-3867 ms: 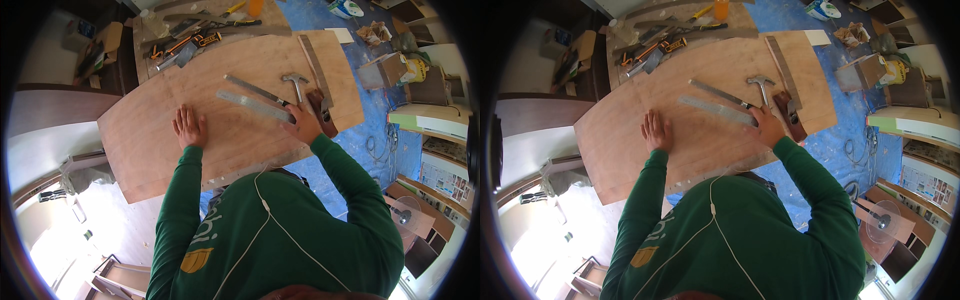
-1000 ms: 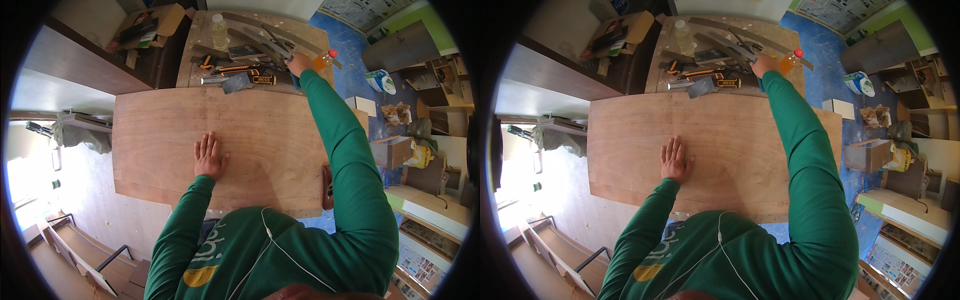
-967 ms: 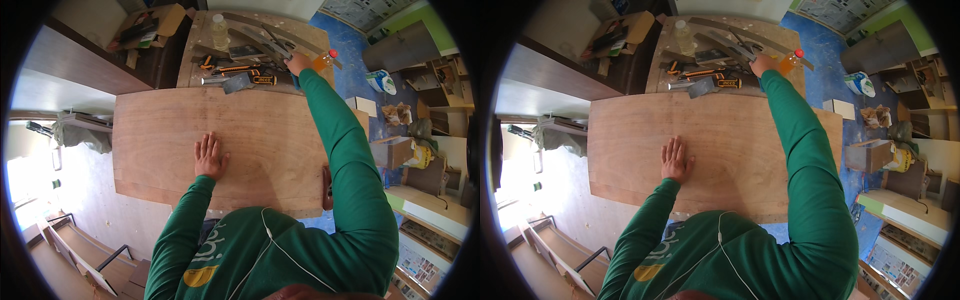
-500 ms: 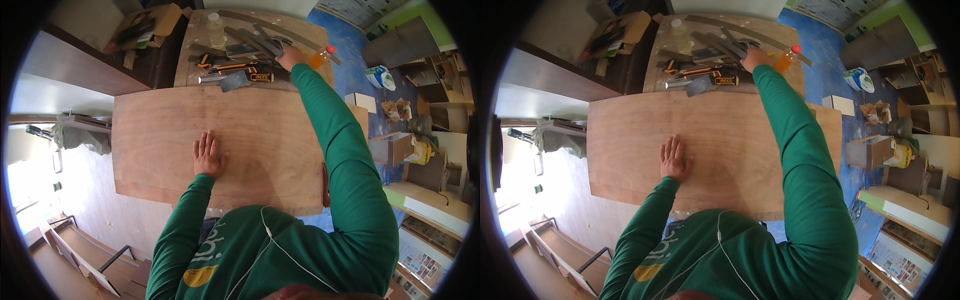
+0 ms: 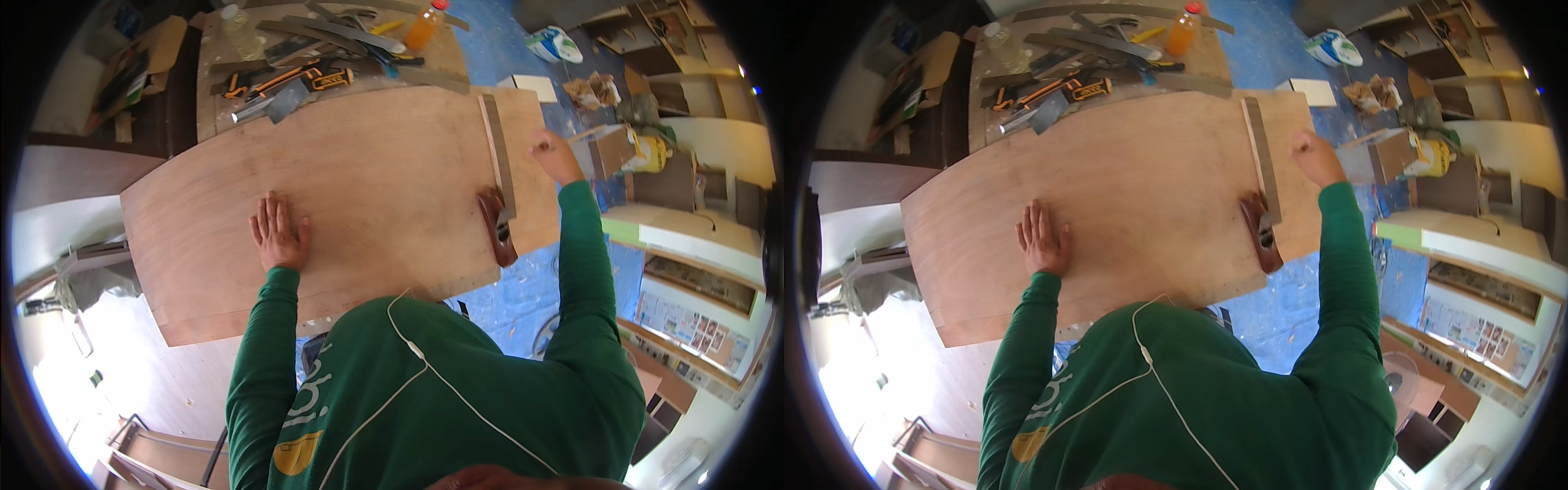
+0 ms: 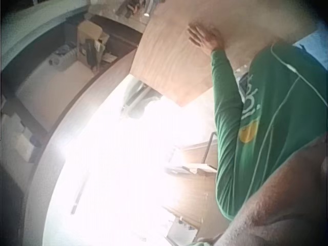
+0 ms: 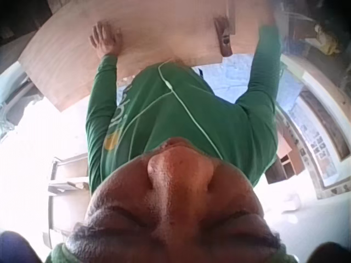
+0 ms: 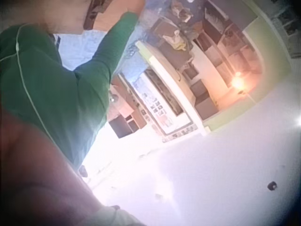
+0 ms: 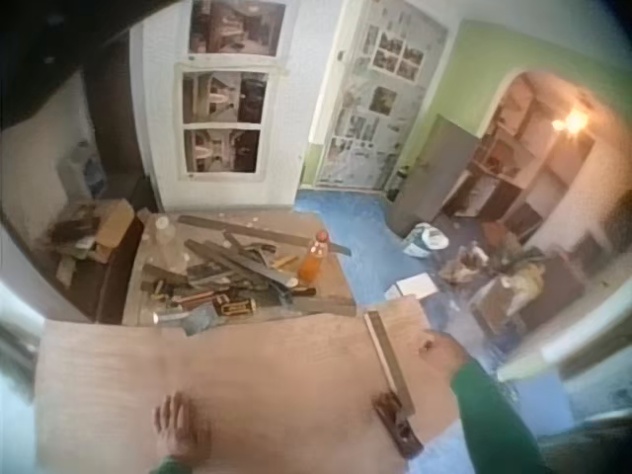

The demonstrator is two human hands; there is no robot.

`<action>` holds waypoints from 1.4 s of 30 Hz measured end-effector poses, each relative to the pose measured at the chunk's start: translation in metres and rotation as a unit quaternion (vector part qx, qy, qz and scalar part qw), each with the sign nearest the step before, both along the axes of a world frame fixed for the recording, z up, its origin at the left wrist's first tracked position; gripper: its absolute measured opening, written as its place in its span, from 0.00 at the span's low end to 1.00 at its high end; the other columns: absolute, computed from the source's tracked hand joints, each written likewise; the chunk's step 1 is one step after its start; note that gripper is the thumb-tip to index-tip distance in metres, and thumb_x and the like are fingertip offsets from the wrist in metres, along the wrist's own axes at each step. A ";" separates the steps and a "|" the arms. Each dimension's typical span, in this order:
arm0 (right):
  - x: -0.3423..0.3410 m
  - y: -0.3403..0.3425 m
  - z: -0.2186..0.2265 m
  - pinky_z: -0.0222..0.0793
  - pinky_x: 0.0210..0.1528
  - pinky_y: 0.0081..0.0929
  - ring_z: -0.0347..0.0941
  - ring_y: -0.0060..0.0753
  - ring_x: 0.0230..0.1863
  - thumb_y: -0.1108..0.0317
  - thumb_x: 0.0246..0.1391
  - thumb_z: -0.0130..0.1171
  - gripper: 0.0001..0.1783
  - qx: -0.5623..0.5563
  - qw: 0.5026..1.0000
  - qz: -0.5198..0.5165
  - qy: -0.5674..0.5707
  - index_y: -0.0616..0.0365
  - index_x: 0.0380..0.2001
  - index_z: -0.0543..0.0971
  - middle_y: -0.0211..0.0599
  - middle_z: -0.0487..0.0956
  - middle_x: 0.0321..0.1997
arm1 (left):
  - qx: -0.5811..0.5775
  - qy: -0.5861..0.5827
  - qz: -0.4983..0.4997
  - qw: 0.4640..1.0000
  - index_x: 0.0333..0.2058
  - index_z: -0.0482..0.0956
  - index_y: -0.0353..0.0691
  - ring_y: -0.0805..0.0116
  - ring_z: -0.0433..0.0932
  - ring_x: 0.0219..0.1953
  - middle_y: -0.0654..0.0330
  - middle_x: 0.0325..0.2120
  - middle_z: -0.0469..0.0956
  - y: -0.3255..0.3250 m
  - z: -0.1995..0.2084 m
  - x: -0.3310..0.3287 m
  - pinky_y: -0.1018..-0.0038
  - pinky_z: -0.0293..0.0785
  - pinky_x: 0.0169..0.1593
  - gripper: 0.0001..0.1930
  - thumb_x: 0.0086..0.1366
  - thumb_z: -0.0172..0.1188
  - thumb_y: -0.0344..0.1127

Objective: The person handles a large wooden panel, aligns it with a cabinet door, and uses a sanding block to smooth the edges. They then place the panel on a workbench and organize tools.

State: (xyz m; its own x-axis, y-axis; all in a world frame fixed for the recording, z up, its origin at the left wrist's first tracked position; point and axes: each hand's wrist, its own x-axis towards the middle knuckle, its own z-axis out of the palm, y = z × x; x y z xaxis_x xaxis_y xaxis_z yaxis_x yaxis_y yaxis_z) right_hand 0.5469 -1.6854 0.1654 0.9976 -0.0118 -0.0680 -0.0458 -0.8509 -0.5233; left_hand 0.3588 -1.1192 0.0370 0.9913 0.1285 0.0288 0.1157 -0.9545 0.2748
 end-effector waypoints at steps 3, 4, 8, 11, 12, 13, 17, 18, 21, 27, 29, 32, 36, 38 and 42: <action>-0.069 -0.046 -0.030 0.74 0.40 0.36 0.77 0.35 0.33 0.58 0.56 0.70 0.20 -0.038 0.984 -0.034 0.171 0.62 0.44 0.82 0.44 0.82 0.32 | 0.013 -0.005 -0.003 1.000 0.71 0.63 0.45 0.55 0.49 0.78 0.57 0.76 0.55 0.001 0.000 0.001 0.52 0.38 0.78 0.35 0.71 0.53 0.56; -0.089 -0.045 -0.042 0.74 0.40 0.35 0.77 0.35 0.34 0.57 0.56 0.71 0.21 -0.001 0.984 -0.061 0.167 0.63 0.44 0.82 0.44 0.82 0.32 | 0.018 -0.007 -0.002 1.000 0.71 0.63 0.45 0.56 0.49 0.78 0.57 0.76 0.55 0.001 -0.001 0.001 0.52 0.39 0.78 0.36 0.71 0.53 0.56; -0.122 -0.023 -0.084 0.72 0.39 0.36 0.76 0.35 0.34 0.53 0.56 0.71 0.22 0.056 0.992 -0.085 0.075 0.63 0.40 0.82 0.44 0.81 0.30 | 0.028 -0.023 -0.007 0.999 0.72 0.63 0.46 0.56 0.49 0.78 0.57 0.76 0.55 0.001 -0.001 0.002 0.52 0.39 0.78 0.36 0.72 0.52 0.56; -0.111 -0.002 -0.089 0.72 0.38 0.39 0.77 0.39 0.33 0.48 0.54 0.72 0.26 0.059 0.992 -0.081 0.082 0.63 0.38 0.81 0.46 0.80 0.28 | 0.036 -0.006 0.000 0.999 0.72 0.62 0.46 0.57 0.49 0.78 0.57 0.76 0.55 -0.001 0.000 0.003 0.53 0.39 0.79 0.36 0.72 0.52 0.57; -0.105 0.004 -0.087 0.72 0.38 0.40 0.77 0.41 0.33 0.48 0.53 0.72 0.26 0.037 0.992 -0.085 0.089 0.63 0.36 0.81 0.46 0.80 0.28 | 0.035 -0.006 -0.001 0.999 0.72 0.62 0.46 0.57 0.49 0.78 0.57 0.76 0.55 -0.001 0.000 0.003 0.53 0.38 0.79 0.36 0.72 0.52 0.57; -0.099 0.014 -0.079 0.72 0.38 0.40 0.78 0.43 0.33 0.48 0.52 0.72 0.26 0.014 0.991 -0.087 0.097 0.63 0.35 0.80 0.47 0.81 0.28 | 0.032 -0.004 0.000 0.999 0.72 0.62 0.46 0.57 0.49 0.78 0.57 0.76 0.54 -0.002 0.001 0.003 0.53 0.38 0.79 0.36 0.72 0.51 0.57; -0.083 0.021 -0.075 0.72 0.37 0.45 0.78 0.53 0.31 0.49 0.50 0.72 0.25 -0.042 0.994 -0.059 0.083 0.63 0.30 0.79 0.50 0.81 0.27 | 0.031 0.007 0.004 0.999 0.72 0.62 0.45 0.57 0.47 0.79 0.58 0.77 0.53 0.000 -0.001 0.001 0.54 0.37 0.79 0.36 0.72 0.51 0.57; -0.080 0.021 -0.074 0.72 0.37 0.46 0.78 0.54 0.31 0.50 0.50 0.72 0.24 -0.057 0.993 -0.064 0.076 0.63 0.29 0.79 0.50 0.81 0.27 | 0.029 0.006 0.002 1.000 0.72 0.62 0.45 0.57 0.47 0.79 0.58 0.77 0.53 0.002 -0.002 0.001 0.53 0.37 0.79 0.36 0.72 0.51 0.56; -0.063 0.021 -0.065 0.72 0.37 0.48 0.78 0.57 0.31 0.52 0.50 0.72 0.23 -0.095 0.992 -0.063 0.055 0.63 0.27 0.79 0.52 0.80 0.26 | 0.019 0.011 0.002 1.000 0.72 0.62 0.44 0.57 0.46 0.79 0.58 0.77 0.53 -0.001 0.001 0.000 0.53 0.36 0.79 0.36 0.72 0.51 0.56; 0.013 0.045 -0.055 0.73 0.38 0.49 0.80 0.59 0.33 0.52 0.54 0.70 0.21 -0.035 0.999 -0.021 -0.003 0.63 0.30 0.82 0.55 0.82 0.29 | -0.002 0.019 0.009 1.000 0.72 0.61 0.45 0.58 0.46 0.79 0.58 0.77 0.53 -0.001 0.005 0.001 0.52 0.37 0.79 0.36 0.71 0.52 0.56; 0.054 0.058 -0.053 0.73 0.39 0.50 0.80 0.60 0.35 0.53 0.55 0.68 0.20 -0.038 0.999 -0.015 -0.003 0.62 0.32 0.83 0.56 0.83 0.30 | -0.004 0.020 0.013 1.000 0.72 0.61 0.45 0.58 0.47 0.79 0.58 0.77 0.53 -0.001 0.005 0.001 0.52 0.37 0.79 0.37 0.71 0.53 0.55; 0.124 0.073 -0.044 0.74 0.44 0.52 0.81 0.61 0.41 0.54 0.57 0.66 0.19 -0.118 0.993 0.007 -0.005 0.62 0.35 0.83 0.56 0.84 0.35 | -0.001 0.019 0.013 1.000 0.72 0.62 0.45 0.57 0.47 0.79 0.59 0.76 0.54 -0.001 0.007 0.002 0.51 0.38 0.79 0.36 0.70 0.54 0.55; 0.201 0.085 -0.044 0.74 0.49 0.54 0.80 0.60 0.48 0.56 0.59 0.64 0.17 -0.233 0.970 0.053 -0.039 0.60 0.41 0.84 0.53 0.84 0.44 | -0.002 0.019 0.013 1.000 0.71 0.64 0.44 0.56 0.49 0.78 0.57 0.76 0.55 -0.001 0.008 0.004 0.50 0.38 0.78 0.36 0.70 0.54 0.54; 0.228 0.098 -0.045 0.75 0.52 0.54 0.80 0.60 0.50 0.56 0.59 0.64 0.17 -0.270 0.961 0.062 -0.015 0.58 0.43 0.84 0.52 0.83 0.48 | -0.004 0.009 0.010 1.000 0.70 0.65 0.43 0.55 0.49 0.78 0.56 0.75 0.56 0.000 0.007 0.003 0.50 0.38 0.78 0.35 0.70 0.54 0.54; 0.261 0.123 -0.062 0.76 0.56 0.51 0.80 0.58 0.53 0.59 0.60 0.61 0.16 -0.319 0.943 0.091 -0.017 0.56 0.46 0.84 0.50 0.83 0.50 | -0.011 0.009 0.009 1.000 0.69 0.66 0.40 0.53 0.50 0.78 0.54 0.75 0.57 0.000 0.008 0.004 0.49 0.38 0.78 0.35 0.69 0.55 0.54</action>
